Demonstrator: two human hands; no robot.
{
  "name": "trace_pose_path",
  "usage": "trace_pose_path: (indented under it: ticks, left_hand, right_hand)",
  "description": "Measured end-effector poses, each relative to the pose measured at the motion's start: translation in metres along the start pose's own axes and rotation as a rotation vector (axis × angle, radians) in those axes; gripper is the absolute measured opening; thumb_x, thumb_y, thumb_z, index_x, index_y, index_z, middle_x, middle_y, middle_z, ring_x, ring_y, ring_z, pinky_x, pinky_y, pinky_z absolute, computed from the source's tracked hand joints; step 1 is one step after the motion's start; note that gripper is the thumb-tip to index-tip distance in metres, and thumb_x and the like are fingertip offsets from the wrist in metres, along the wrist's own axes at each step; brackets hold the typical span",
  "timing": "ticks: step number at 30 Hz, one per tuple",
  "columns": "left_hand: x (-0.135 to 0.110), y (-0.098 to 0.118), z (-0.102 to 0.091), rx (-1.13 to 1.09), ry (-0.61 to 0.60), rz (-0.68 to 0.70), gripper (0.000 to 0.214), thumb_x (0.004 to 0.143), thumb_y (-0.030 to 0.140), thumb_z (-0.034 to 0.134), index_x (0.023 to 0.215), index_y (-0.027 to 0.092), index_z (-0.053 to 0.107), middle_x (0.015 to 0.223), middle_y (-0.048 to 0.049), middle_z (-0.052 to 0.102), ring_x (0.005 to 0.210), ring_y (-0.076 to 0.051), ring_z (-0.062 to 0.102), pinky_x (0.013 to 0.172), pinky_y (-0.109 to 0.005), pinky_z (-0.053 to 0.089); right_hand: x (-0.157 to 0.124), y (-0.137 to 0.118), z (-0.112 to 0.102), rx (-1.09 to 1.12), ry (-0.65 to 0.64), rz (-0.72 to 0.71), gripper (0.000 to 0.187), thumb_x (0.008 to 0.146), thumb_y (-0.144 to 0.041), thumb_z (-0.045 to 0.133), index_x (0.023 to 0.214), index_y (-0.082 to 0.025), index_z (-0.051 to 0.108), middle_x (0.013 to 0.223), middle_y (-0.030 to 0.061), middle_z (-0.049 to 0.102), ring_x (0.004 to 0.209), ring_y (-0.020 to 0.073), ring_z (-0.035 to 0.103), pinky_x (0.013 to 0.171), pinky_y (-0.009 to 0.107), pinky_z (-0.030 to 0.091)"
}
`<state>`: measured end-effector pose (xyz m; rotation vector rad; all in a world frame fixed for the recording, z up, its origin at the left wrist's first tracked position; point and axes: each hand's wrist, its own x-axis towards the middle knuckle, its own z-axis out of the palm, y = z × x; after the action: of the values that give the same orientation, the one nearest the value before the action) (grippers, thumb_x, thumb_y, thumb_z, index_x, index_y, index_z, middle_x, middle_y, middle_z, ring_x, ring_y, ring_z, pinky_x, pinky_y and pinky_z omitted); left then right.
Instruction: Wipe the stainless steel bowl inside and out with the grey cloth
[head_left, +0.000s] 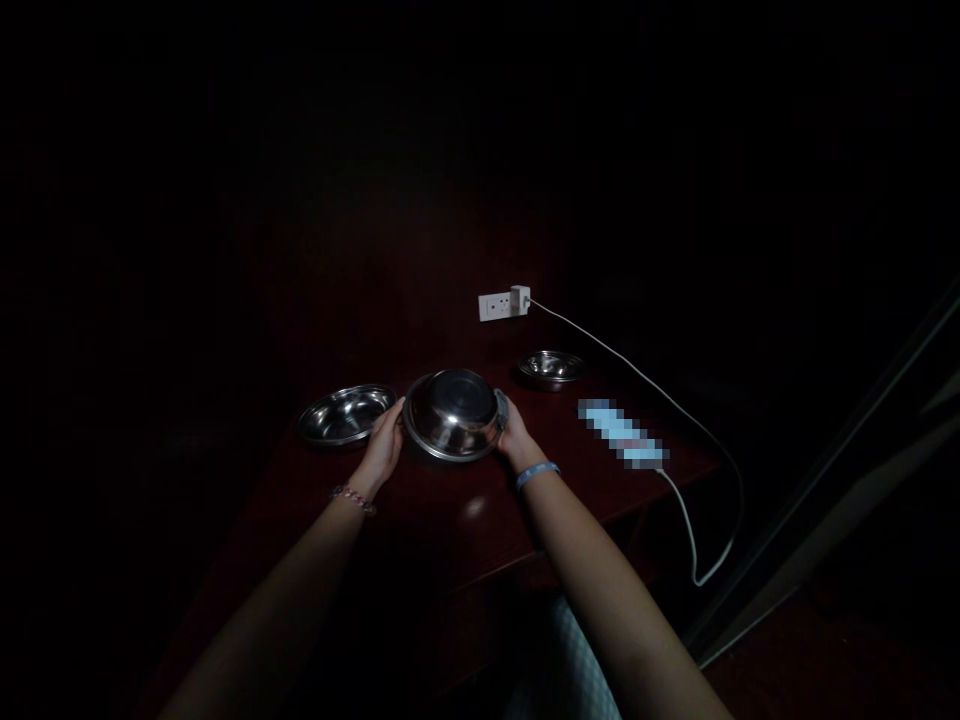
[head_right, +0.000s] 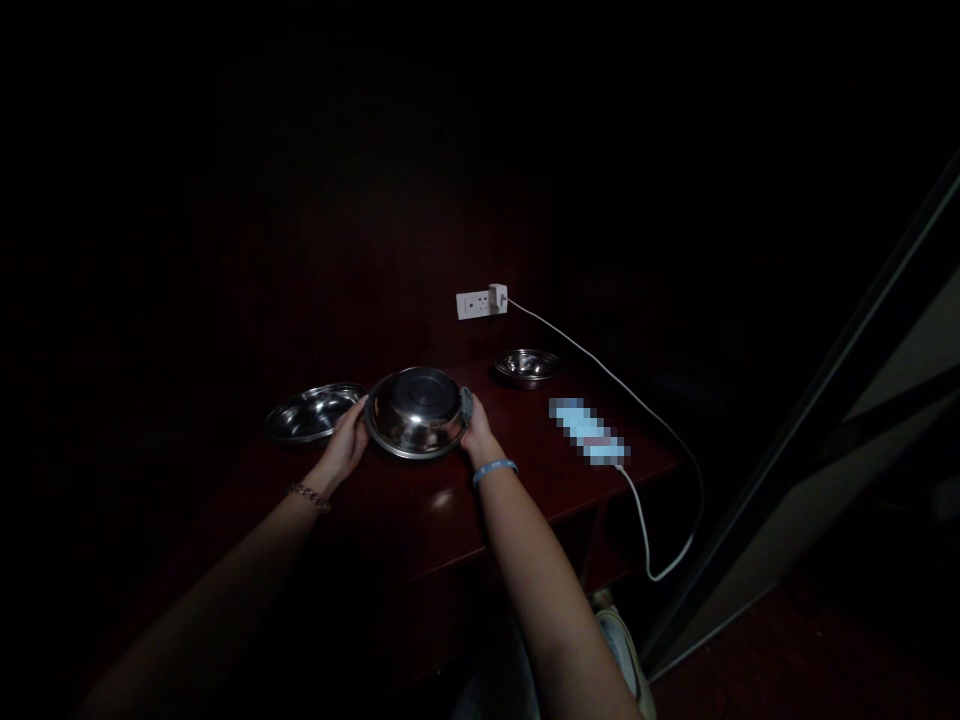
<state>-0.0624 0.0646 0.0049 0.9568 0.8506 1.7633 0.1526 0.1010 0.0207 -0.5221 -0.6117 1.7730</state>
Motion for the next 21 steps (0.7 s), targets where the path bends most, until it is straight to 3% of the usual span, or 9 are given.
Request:
trace_pose_path:
  ticks: [4, 21]
  left_hand:
    - [0.0014, -0.0013, -0.001, 0.001, 0.0, -0.004, 0.028, 0.08, 0.044, 0.08, 0.09, 0.019, 0.076, 0.097, -0.0067, 0.08, 0.112, -0.026, 0.072, 0.107, -0.039, 0.052]
    - [0.0015, -0.0013, -0.0002, -0.038, 0.009, -0.019, 0.024, 0.081, 0.042, 0.079, 0.088, 0.019, 0.076, 0.095, -0.0051, 0.081, 0.111, -0.025, 0.072, 0.108, -0.038, 0.052]
  right_hand:
    - [-0.0032, -0.0036, 0.0021, 0.053, 0.097, 0.147, 0.027, 0.098, -0.033, 0.046, 0.082, -0.024, 0.064, 0.073, 0.0069, 0.077, 0.094, 0.0252, 0.079, 0.095, 0.043, 0.064]
    - [0.0033, -0.0001, -0.0063, -0.001, 0.061, 0.11, 0.02, 0.097, -0.038, 0.053, 0.085, -0.026, 0.063, 0.075, 0.0057, 0.076, 0.091, 0.0253, 0.079, 0.092, 0.044, 0.066]
